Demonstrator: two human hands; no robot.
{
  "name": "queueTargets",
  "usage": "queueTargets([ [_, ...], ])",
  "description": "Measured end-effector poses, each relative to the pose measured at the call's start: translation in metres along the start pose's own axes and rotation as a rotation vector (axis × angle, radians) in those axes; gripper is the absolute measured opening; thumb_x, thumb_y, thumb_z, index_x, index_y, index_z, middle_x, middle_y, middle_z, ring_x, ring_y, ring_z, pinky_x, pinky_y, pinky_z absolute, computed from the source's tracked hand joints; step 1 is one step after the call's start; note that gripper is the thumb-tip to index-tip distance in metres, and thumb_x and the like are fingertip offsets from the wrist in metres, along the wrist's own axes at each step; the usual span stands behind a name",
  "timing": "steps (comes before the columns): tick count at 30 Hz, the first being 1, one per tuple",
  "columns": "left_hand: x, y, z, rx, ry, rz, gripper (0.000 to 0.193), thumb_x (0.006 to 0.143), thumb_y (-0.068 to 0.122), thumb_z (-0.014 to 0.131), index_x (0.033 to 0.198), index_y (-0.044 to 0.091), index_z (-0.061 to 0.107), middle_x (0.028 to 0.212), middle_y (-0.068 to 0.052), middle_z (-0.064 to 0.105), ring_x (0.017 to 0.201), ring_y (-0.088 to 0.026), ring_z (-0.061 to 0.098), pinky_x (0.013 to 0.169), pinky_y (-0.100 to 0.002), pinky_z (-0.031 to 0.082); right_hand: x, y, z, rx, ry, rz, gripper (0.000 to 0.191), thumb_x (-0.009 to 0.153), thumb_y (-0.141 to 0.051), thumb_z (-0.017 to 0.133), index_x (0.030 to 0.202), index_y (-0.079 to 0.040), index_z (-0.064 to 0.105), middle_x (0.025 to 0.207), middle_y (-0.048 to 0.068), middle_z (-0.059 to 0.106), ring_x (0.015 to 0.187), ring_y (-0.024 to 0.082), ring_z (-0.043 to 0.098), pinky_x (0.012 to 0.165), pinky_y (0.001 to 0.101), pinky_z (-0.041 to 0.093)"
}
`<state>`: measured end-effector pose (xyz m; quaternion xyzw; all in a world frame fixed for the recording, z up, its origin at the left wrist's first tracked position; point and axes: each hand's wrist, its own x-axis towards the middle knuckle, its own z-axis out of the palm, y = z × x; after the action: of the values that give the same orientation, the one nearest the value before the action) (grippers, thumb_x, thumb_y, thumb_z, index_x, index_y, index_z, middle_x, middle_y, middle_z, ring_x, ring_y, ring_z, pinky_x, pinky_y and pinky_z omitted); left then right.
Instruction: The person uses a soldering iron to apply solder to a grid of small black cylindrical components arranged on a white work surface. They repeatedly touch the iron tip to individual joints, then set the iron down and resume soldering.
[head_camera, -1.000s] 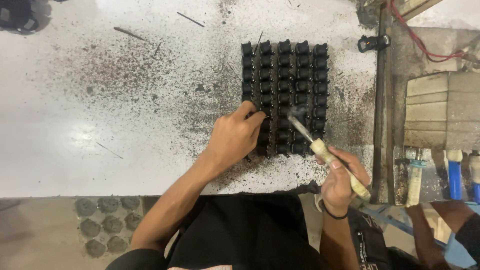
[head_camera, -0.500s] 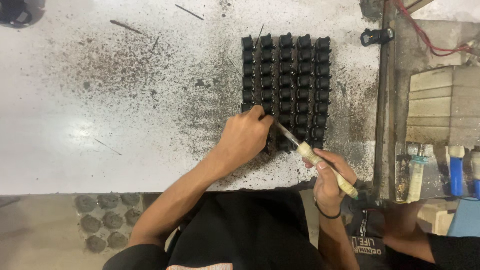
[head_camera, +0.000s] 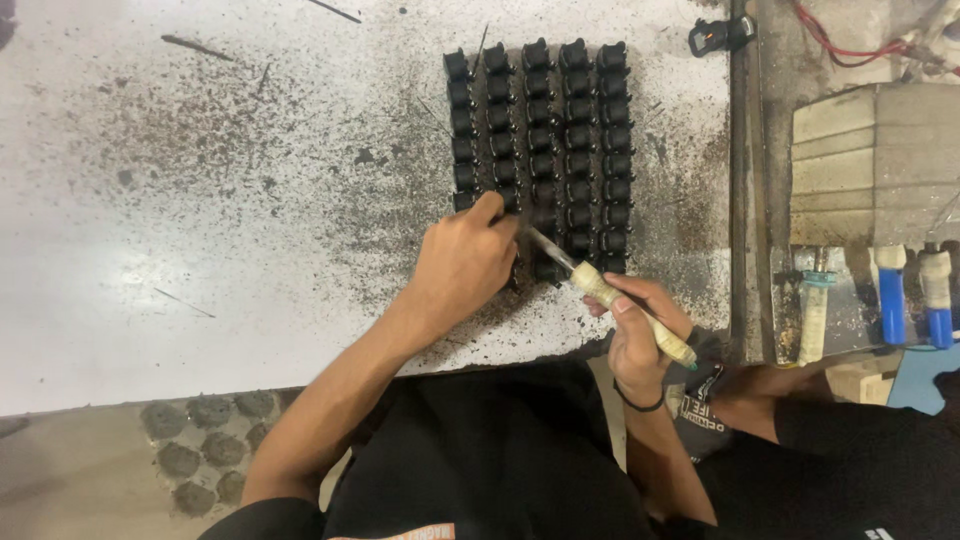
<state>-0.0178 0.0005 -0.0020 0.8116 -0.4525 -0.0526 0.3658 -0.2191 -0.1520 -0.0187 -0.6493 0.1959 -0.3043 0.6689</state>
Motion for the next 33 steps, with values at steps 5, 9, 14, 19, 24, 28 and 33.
queueTargets([
  [5,-0.0001,-0.0035,-0.0034,-0.023,0.031,-0.02,0.016,0.082,0.004,0.069,0.096,0.003,0.076,0.097,-0.015,0.067,0.068,-0.036,0.07,0.061,-0.046,0.059,-0.0018,-0.0027,0.001,-0.057,-0.011,-0.022,0.024,0.099,-0.001,0.057,0.116,0.013,0.065,0.106,0.022,0.071,0.09,0.027,0.074,0.081,0.0355,0.062],
  [9,0.0,-0.0041,-0.004,-0.027,0.016,-0.023,0.021,0.082,0.003,0.068,0.1,0.003,0.077,0.097,-0.016,0.068,0.066,-0.036,0.07,0.059,-0.045,0.059,-0.002,-0.0032,0.0028,-0.075,0.0,-0.072,0.025,0.097,-0.001,0.056,0.116,0.013,0.066,0.107,0.022,0.069,0.089,0.027,0.073,0.08,0.0351,0.062],
  [14,0.001,-0.0052,-0.0026,-0.042,0.011,-0.03,0.018,0.083,0.002,0.067,0.098,0.0,0.076,0.097,-0.015,0.069,0.065,-0.034,0.071,0.057,-0.043,0.059,0.0001,-0.0024,0.0051,-0.031,0.015,-0.101,0.024,0.097,0.0,0.056,0.115,0.012,0.066,0.108,0.023,0.07,0.089,0.026,0.073,0.08,0.035,0.062],
  [19,0.0011,-0.0068,-0.0003,-0.04,0.028,-0.027,0.014,0.084,0.002,0.067,0.094,0.001,0.076,0.094,-0.013,0.069,0.065,-0.034,0.07,0.057,-0.044,0.058,0.0002,-0.0019,0.004,-0.069,0.027,-0.095,0.024,0.098,0.001,0.055,0.116,0.013,0.066,0.107,0.022,0.071,0.089,0.026,0.072,0.082,0.0342,0.061],
  [24,0.0022,-0.0054,-0.0013,-0.03,0.054,-0.01,0.013,0.084,0.003,0.068,0.093,0.002,0.077,0.093,-0.011,0.069,0.064,-0.034,0.07,0.055,-0.044,0.057,-0.0021,-0.0035,0.0029,-0.078,0.032,-0.072,0.024,0.096,0.003,0.055,0.114,0.013,0.065,0.111,0.022,0.069,0.093,0.026,0.072,0.084,0.0348,0.061],
  [28,0.0019,-0.0052,-0.0026,-0.03,0.069,0.001,0.012,0.083,0.004,0.069,0.093,0.002,0.076,0.092,-0.011,0.068,0.064,-0.034,0.07,0.054,-0.045,0.057,-0.0005,-0.0056,0.0035,-0.133,-0.013,-0.076,0.024,0.096,0.003,0.055,0.114,0.013,0.066,0.109,0.022,0.07,0.091,0.026,0.071,0.083,0.0336,0.06],
  [33,0.0029,-0.0079,0.0024,0.029,0.027,0.012,0.009,0.083,0.003,0.068,0.091,0.001,0.072,0.09,-0.014,0.065,0.062,-0.033,0.069,0.053,-0.043,0.056,-0.0003,-0.0105,0.0066,-0.191,-0.044,-0.146,0.026,0.093,0.002,0.054,0.113,0.012,0.066,0.104,0.021,0.072,0.088,0.025,0.074,0.078,0.033,0.062],
])
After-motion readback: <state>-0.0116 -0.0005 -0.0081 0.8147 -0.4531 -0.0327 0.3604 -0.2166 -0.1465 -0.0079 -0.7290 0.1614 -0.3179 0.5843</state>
